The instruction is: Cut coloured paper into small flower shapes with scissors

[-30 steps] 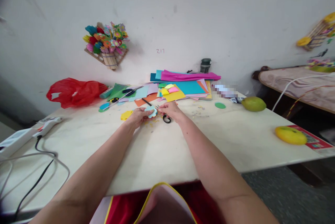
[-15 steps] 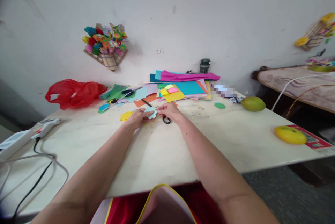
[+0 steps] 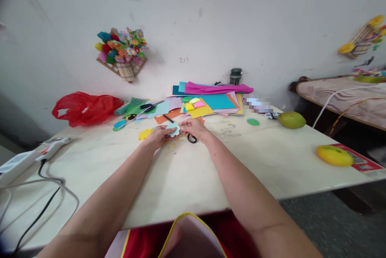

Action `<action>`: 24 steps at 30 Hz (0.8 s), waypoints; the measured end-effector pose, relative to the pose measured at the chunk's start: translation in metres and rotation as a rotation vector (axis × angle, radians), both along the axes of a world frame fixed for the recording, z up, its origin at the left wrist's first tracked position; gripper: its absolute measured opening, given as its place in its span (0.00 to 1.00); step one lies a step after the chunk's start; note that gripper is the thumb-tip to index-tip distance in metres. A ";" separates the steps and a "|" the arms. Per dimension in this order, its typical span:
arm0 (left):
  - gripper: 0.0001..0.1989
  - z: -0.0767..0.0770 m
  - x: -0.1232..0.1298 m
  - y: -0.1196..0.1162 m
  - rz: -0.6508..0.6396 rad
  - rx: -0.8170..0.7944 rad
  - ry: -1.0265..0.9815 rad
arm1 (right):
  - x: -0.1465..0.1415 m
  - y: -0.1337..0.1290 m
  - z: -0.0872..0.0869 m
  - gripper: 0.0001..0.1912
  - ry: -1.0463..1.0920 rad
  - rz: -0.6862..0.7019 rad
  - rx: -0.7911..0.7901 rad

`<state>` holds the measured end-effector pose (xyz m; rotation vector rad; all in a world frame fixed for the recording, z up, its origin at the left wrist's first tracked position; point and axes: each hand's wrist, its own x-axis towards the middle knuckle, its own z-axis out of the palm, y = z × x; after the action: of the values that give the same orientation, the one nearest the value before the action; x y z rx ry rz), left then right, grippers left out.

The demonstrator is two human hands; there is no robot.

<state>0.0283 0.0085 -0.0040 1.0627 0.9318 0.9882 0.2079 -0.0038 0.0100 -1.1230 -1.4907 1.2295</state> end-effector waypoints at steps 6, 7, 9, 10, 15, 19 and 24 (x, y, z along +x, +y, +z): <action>0.10 -0.002 -0.001 0.001 -0.012 0.005 -0.009 | -0.002 0.002 -0.003 0.10 0.004 0.009 0.004; 0.11 -0.002 -0.001 0.001 -0.013 0.006 -0.007 | -0.002 0.003 -0.004 0.10 0.004 0.010 0.007; 0.11 -0.001 -0.001 0.001 -0.014 0.006 -0.002 | -0.001 0.004 -0.006 0.11 -0.002 0.015 0.013; 0.11 -0.001 0.000 0.000 -0.011 0.004 0.000 | -0.001 0.004 -0.007 0.11 -0.007 0.015 0.016; 0.10 0.003 0.001 -0.001 -0.006 -0.003 0.023 | -0.002 0.007 -0.010 0.18 -0.034 0.032 0.128; 0.10 0.003 0.001 -0.001 -0.030 -0.007 0.042 | -0.005 0.012 -0.016 0.21 -0.068 0.083 0.321; 0.10 0.002 -0.001 -0.001 -0.051 0.000 0.039 | -0.005 0.017 -0.024 0.14 -0.216 0.050 0.452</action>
<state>0.0278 0.0076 -0.0018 1.1035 0.9319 0.9286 0.2026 0.0135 -0.0140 -0.9338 -1.8533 0.7606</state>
